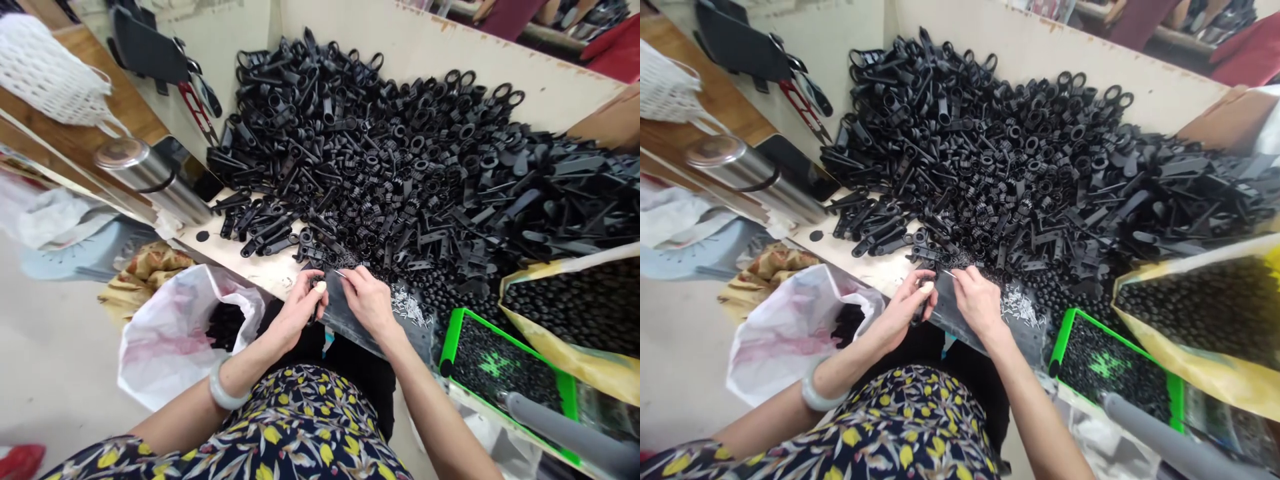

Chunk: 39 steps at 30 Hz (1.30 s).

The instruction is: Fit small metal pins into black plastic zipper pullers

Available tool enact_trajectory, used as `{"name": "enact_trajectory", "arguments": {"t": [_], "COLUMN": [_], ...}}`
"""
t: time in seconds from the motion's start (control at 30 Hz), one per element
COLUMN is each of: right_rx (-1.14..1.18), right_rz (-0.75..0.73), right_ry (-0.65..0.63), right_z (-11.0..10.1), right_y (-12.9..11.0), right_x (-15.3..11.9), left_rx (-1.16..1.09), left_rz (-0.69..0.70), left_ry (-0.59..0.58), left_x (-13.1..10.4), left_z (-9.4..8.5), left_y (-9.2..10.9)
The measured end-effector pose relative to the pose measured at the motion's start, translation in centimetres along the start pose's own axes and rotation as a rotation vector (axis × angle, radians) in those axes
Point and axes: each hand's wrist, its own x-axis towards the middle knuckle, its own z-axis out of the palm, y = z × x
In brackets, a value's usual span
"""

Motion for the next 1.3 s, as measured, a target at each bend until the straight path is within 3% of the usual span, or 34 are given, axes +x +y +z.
{"name": "enact_trajectory", "arguments": {"t": [0.13, 0.27, 0.43, 0.6, 0.73, 0.8, 0.93, 1.03, 1.3], "right_rx": [-0.144, -0.026, 0.164, 0.201, 0.231, 0.243, 0.269, 0.275, 0.126], "right_rz": [0.012, 0.013, 0.128, 0.193, 0.126, 0.121, 0.196, 0.218, 0.197], "right_ry": [-0.083, -0.111, 0.012, 0.055, -0.002, 0.025, 0.149, 0.140, 0.096], "right_z": [0.4, -0.3, -1.2, -1.4, -1.4, -1.4, -1.8, -1.9, -1.1], "right_y": [-1.1, -0.2, 1.9, 2.6, 1.8, 1.7, 2.7, 3.5, 3.2], "right_x": [1.0, -1.3, -4.5, -4.8, -4.1, -4.0, -4.7, -5.7, -5.2], "left_rx": [-0.005, 0.010, 0.121, 0.206, 0.542, 0.760, 1.157, 1.385, 1.472], "left_rz": [-0.046, -0.050, -0.002, 0.078, 0.200, 0.251, 0.366, 0.435, 0.552], "left_ry": [0.022, -0.071, -0.173, -0.178, 0.012, 0.049, -0.068, -0.109, -0.165], "left_x": [-0.7, -0.9, -0.4, -0.3, -0.2, 0.1, 1.5, 2.6, 3.0], "left_z": [-0.6, -1.4, -1.5, -1.3, -1.1, -0.8, 0.3, 0.9, 0.4], "left_y": [-0.1, -0.5, -0.9, -1.2, -1.0, -1.0, -1.4, -1.8, -2.5]}}
